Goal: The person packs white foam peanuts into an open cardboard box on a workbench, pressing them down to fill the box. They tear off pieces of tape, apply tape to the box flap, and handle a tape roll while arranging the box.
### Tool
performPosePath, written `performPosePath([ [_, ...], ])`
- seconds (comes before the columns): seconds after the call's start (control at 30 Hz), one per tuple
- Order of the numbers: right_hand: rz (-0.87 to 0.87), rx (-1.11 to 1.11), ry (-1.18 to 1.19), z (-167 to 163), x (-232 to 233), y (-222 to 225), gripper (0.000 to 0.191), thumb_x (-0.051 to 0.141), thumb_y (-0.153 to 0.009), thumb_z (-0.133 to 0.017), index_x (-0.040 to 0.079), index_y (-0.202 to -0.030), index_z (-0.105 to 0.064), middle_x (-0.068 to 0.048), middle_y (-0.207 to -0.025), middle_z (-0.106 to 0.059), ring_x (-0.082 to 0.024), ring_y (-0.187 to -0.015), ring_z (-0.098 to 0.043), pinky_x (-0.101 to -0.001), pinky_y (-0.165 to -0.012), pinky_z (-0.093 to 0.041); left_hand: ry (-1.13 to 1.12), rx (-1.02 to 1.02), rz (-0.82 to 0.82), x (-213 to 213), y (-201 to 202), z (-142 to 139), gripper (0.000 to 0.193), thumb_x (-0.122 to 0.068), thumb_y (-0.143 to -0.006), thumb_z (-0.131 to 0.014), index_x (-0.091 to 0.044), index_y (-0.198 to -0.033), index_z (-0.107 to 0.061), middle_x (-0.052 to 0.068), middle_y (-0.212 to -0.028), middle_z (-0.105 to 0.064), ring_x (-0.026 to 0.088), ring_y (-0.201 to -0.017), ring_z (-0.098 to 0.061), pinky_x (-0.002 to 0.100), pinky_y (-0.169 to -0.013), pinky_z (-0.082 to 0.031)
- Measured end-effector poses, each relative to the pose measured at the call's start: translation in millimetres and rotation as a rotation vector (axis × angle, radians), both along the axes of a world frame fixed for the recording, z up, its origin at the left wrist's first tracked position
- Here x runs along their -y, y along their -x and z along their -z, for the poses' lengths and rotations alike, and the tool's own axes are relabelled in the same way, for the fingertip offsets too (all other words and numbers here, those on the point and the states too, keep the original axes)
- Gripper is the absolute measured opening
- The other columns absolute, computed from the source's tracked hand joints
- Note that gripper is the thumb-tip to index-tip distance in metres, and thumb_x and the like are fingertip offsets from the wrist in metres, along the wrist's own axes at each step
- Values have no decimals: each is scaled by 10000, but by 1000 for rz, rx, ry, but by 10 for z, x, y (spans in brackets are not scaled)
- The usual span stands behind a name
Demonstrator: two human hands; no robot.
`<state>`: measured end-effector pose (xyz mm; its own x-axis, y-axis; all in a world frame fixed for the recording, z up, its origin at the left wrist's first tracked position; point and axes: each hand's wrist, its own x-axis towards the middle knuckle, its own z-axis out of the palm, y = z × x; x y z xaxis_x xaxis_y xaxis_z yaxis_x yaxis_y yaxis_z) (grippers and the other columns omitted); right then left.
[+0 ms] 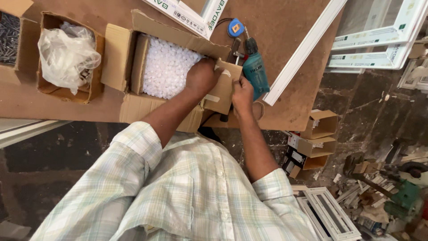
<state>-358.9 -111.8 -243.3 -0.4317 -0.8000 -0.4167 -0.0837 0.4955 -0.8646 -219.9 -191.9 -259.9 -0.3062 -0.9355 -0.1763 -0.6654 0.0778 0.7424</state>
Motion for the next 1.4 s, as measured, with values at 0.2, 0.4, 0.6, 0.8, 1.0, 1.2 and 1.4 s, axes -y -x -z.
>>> performPosePath([
  [0.2, 29, 153, 60, 73, -105, 46, 254, 186, -1025, -540, 4, -1144, -671, -14, -995, -710, -83, -875, -629, -259, -791, -522, -64, -51, -16, -65, 34, -95, 472, -418, -868, -706, -3, -1092, -692, 258, -978, -686, 428, -862, -684, 516, -750, -550],
  [0.4, -182, 177, 48, -13, -349, -83, 331, 287, -1130, -525, -10, -1143, -673, 0, -1025, -646, -71, -917, -578, -257, -836, -509, -166, -248, 30, -506, -353, -74, 292, -235, -963, -552, -54, -1088, -744, 223, -1083, -705, 449, -985, -663, 525, -903, -519],
  [0.6, -130, 267, -35, -175, -482, -499, 349, 331, -1089, -516, 15, -1130, -656, -21, -1013, -688, -94, -882, -643, -267, -796, -559, -324, -250, 82, -987, -804, -236, 349, -187, -858, -622, -35, -1157, -716, 235, -1135, -672, 442, -1009, -655, 503, -917, -523],
  [0.8, 48, 351, -223, -348, -530, -843, 362, 376, -1066, -478, 67, -1154, -645, -29, -937, -705, -137, -768, -676, -304, -678, -572, -240, -271, 254, -1080, -1124, -231, 438, -128, -810, -614, -32, -1233, -680, 223, -1229, -650, 428, -1101, -635, 484, -975, -506],
  [1.0, -41, 140, 46, -366, -588, -981, 286, 237, -1042, -654, -31, -1133, -614, -56, -1023, -700, -130, -904, -650, -309, -803, -546, -146, -419, 283, -1055, -1467, -222, 502, -67, -749, -634, 22, -1243, -636, 239, -1244, -641, 431, -1137, -607, 474, -995, -473],
  [1.2, 76, -549, -150, -280, -792, -973, 381, 184, -838, -785, -6, -1069, -549, -127, -866, -690, -223, -788, -668, -346, -728, -539, 12, -390, 30, -1014, -1991, -320, 351, 38, -805, -558, -11, -1131, -679, 205, -1146, -682, 415, -1112, -621, 484, -992, -489],
  [1.4, -189, -836, -194, -228, -786, -1215, 374, 388, -1134, -645, 38, -1037, -735, -200, -996, -708, -432, -1012, -649, -507, -883, -508, 135, -402, -61, -989, -2551, -434, 216, 34, -883, -583, -15, -1077, -666, 179, -1087, -677, 398, -1050, -644, 468, -913, -521],
])
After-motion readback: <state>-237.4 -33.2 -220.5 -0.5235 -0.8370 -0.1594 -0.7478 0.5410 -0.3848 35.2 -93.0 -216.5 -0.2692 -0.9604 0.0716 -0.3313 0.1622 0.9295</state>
